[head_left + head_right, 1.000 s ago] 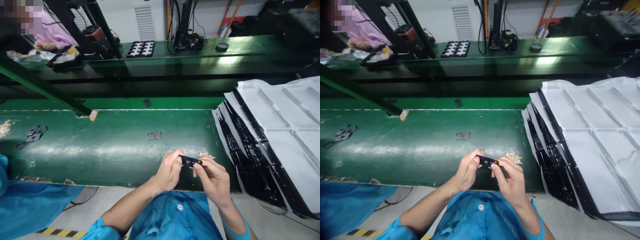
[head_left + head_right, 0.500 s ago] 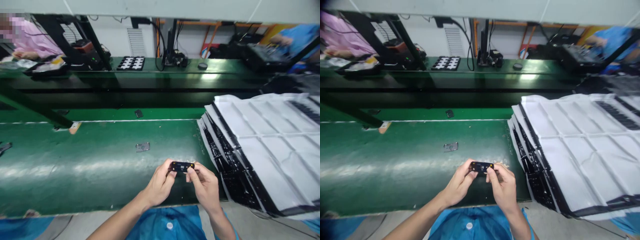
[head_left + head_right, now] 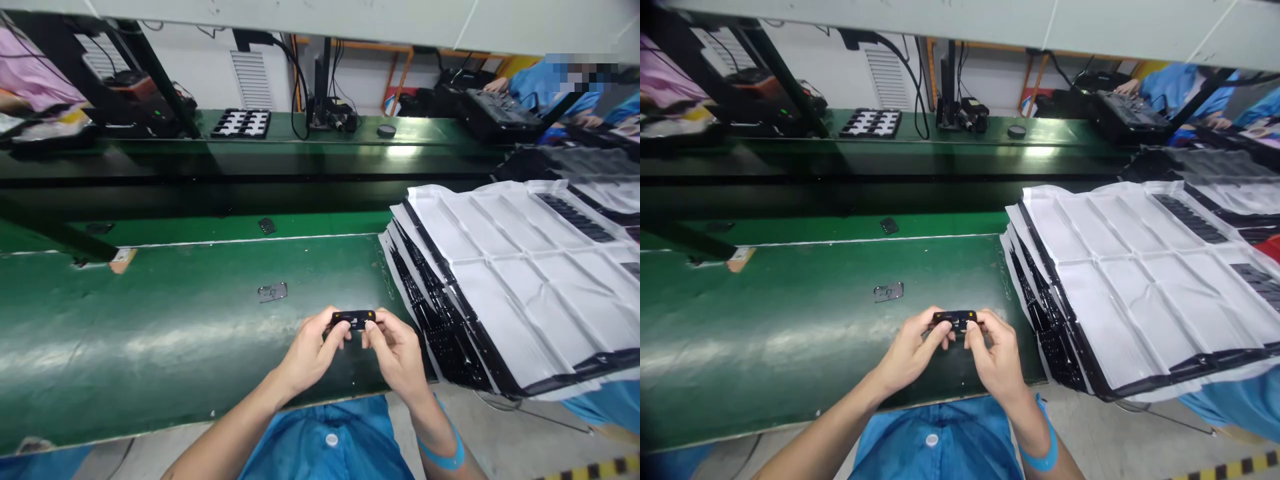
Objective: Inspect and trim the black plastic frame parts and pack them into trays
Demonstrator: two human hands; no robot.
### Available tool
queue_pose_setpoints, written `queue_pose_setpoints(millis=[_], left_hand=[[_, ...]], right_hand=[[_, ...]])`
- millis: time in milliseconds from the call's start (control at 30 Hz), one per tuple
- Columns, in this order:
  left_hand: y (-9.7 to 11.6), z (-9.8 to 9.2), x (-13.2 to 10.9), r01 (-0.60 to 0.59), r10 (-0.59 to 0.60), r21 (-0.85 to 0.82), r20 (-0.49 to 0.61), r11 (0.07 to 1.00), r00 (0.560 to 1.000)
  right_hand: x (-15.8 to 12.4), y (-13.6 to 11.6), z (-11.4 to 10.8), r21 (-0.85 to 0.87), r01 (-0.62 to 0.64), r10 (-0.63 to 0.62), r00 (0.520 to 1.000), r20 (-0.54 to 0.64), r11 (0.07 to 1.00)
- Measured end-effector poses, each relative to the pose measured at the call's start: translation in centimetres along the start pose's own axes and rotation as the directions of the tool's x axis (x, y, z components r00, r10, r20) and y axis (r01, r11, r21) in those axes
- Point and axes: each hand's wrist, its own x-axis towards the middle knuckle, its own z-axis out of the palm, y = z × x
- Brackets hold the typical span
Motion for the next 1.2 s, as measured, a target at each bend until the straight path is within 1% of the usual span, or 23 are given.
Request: queue_pose_setpoints(millis=[67,100,167,233,300,467,633,833,933,1200], left_hand=[[0.0,0.1,-0.1,0.007,-0.007,-0.056,-0.002,0.998,1.000],[0.0,0.1,-0.2,0.004,-0.005,-0.065,-0.021,0.998,1.000],[-0.2,0.2,-0.3,-0.009,0.006,-0.053,-0.058,0.999,0.998],[-0.2,0.2,-0.4,-0.021,0.018,-0.037,-0.075,0.999,0.997],[-0.1,0.2,-0.4,-0.025,0.021,-0.047,-0.070,0.999,0.997],[0.7,0.3,-0.9,0.005,-0.009,-0.160,-0.024,0.987,1.000],[1.4,0.3,-1.7,0.029,-0.030,-0.167,-0.008,0.986,1.000],[1.6,0.1,-2.5,0.027,-0.026,-0.147,0.012,0.989,1.000],[1.7,0.0,-2.6,0.026,-0.023,-0.129,0.028,0.991,0.999],[1.9,-0.3,-2.6,0.003,-0.001,-0.064,0.024,0.998,1.000]], right_hand=[[0.1,0.0,-0.1,0.010,0.004,-0.004,0.999,0.037,1.000],[0.2,0.0,-0.2,0.016,0.004,-0.005,0.998,0.058,1.000],[0.5,0.0,-0.4,0.014,0.005,-0.007,0.995,0.100,1.000],[0.8,0.0,-0.5,-0.001,0.019,-0.019,0.994,0.107,1.000],[0.9,-0.1,-0.4,0.000,0.029,-0.029,0.997,0.076,1.000],[0.4,-0.4,0.7,0.088,0.037,-0.034,0.999,-0.041,0.995],[0.0,-0.6,1.6,0.212,0.037,-0.014,0.994,-0.109,0.976],[0.0,-0.9,1.9,0.316,0.033,0.001,0.994,-0.108,0.948],[-0.1,-1.1,2.0,0.332,0.017,0.018,0.995,-0.103,0.943],[-0.4,-1.0,2.1,0.355,-0.028,0.067,0.993,-0.096,0.935]])
